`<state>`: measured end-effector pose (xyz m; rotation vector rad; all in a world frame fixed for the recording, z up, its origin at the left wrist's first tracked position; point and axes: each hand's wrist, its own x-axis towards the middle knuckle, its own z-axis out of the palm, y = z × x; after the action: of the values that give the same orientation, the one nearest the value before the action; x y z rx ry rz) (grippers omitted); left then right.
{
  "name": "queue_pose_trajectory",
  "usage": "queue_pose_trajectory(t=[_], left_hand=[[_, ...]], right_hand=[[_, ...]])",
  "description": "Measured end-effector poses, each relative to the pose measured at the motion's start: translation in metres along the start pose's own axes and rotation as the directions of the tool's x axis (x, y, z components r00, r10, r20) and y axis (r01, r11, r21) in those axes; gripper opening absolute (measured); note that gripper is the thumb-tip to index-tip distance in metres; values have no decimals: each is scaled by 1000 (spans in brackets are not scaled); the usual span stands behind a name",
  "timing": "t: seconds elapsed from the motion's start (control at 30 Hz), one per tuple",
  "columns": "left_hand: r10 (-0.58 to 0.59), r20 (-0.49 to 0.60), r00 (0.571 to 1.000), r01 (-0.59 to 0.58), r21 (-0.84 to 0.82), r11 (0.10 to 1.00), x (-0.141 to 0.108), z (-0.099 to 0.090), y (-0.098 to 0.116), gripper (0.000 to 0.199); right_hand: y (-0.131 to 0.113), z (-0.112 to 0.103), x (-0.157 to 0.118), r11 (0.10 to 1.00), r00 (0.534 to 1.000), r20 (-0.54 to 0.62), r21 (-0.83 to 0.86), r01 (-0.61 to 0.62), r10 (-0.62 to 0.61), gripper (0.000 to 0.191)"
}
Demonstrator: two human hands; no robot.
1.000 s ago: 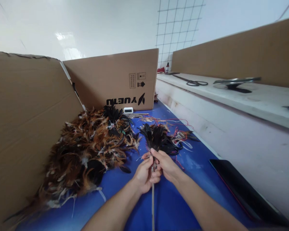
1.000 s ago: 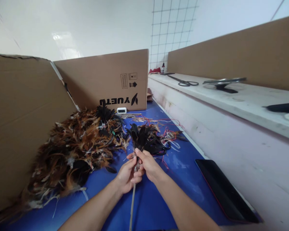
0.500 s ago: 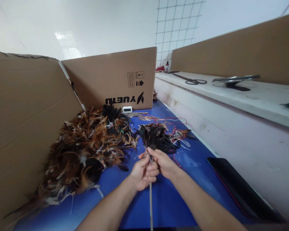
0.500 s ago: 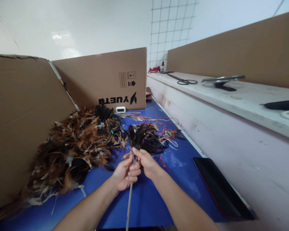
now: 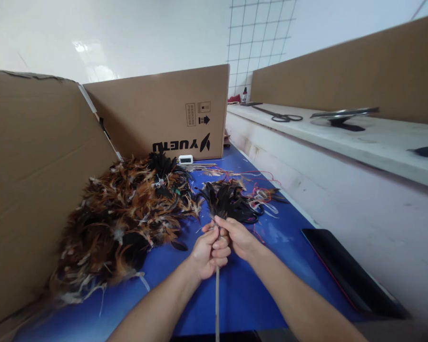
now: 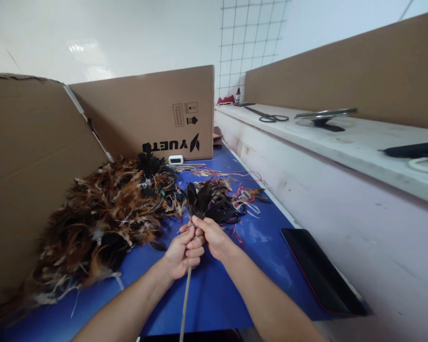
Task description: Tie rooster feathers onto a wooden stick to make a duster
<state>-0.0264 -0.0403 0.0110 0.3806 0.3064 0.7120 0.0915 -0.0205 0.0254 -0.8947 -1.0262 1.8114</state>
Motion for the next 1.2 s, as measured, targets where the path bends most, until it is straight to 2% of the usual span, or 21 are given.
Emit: queue_pose_trajectory(t=[0.17,0.27,0.43,0.6,0.77,0.9,1.03,1.2], left_hand=[[11,-28,1000,-12,-49,999,-1,6,-1,24],[5,-10,1000,-6,-55,998,-2,7,0,29],[-7,34,999,7,-1,1000,-2,5,0,33],[37,-9,999,-38,-13,999,-1,5,-2,27],[37,-16,999,-37,-9,999,-1,4,-1,22],[63,-74,995,-59,58,997,0,4,0,25],[91,-108,990,-76,143,987,0,6,2,31],[123,-134,983,-92,218,971,-1,10,2,34]], right_hand=[[1,-1,1,999,998,-54,28,-34,36,38],[0,-3,1,998,997,-76,48,-26,30,35],[-2,-7,-1,996,998,21,65,-55,53,32],[-1,-7,-1,997,996,70,50,-53,50,34],[-2,-4,-1,998,999,39,67,-5,3,39],[-2,-2,0,999,1000,5,32,8,-9,43],[-1,-2,0,1000,998,-49,-13,28,-29,36],[-1,-3,0,993,992,-81,-74,92,-98,35]])
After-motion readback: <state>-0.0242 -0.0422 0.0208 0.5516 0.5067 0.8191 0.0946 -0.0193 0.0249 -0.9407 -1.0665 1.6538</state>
